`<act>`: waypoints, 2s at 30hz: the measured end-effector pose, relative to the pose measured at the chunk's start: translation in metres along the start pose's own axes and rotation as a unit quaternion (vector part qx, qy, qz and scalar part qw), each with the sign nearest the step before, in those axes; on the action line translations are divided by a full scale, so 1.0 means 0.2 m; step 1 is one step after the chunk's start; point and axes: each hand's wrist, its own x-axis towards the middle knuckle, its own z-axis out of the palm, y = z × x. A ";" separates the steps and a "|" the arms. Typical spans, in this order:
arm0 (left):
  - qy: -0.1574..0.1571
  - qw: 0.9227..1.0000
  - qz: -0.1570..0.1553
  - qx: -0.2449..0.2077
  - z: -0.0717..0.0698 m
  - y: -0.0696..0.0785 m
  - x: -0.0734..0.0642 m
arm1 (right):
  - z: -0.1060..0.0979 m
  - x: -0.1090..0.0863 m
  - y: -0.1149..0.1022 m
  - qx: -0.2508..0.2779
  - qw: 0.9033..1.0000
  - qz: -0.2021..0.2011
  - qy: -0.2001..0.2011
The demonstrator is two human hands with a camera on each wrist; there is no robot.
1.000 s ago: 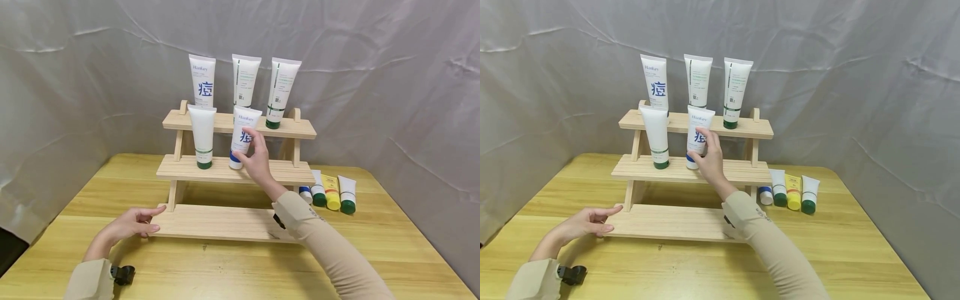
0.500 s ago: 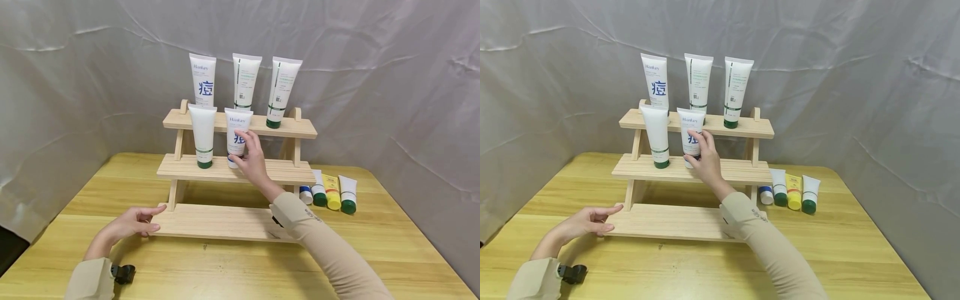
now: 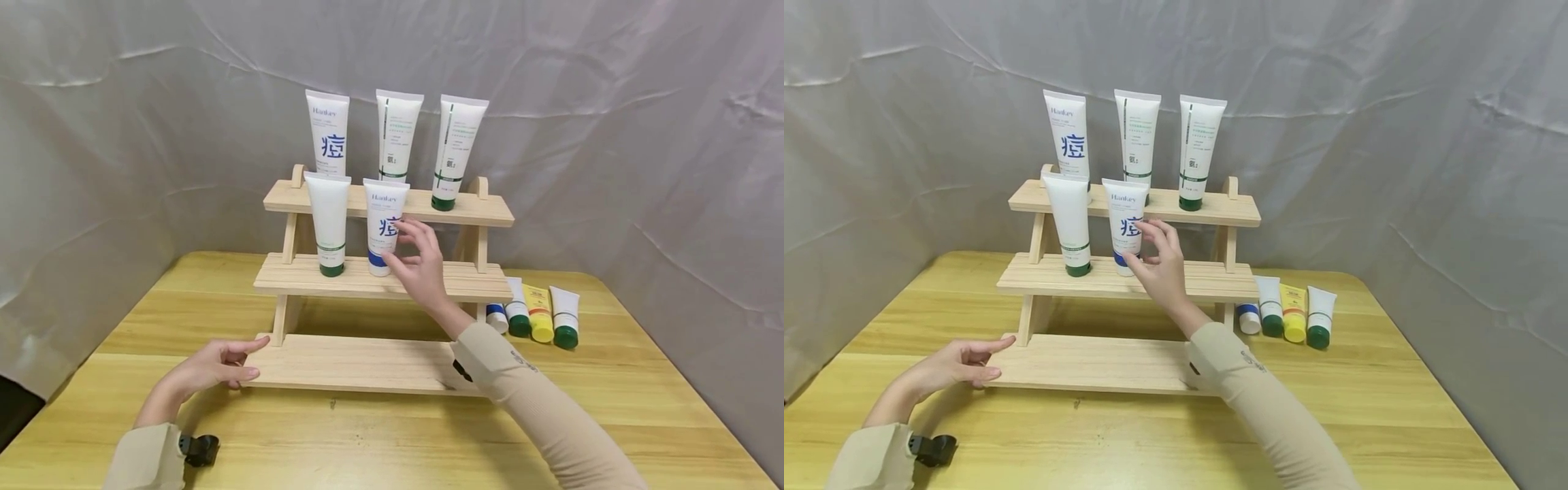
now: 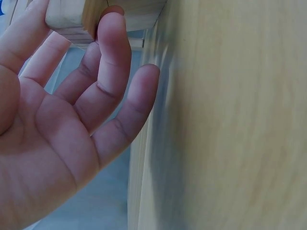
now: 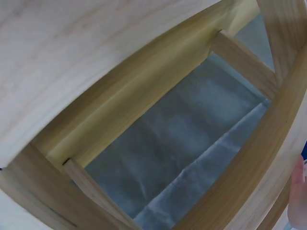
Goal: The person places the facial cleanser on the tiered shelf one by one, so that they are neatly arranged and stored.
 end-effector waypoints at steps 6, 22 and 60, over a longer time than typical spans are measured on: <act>0.000 1.000 0.000 -0.004 0.00 0.00 0.00 | -0.03 -0.03 -0.05 -0.011 0.999 -0.009 0.039; -0.005 1.000 0.016 0.000 0.00 0.00 0.00 | -0.15 -0.11 -0.08 0.043 0.996 0.066 -0.040; -0.001 1.000 0.007 0.005 0.00 0.00 0.00 | -0.55 -0.41 0.06 0.081 0.979 0.108 -0.156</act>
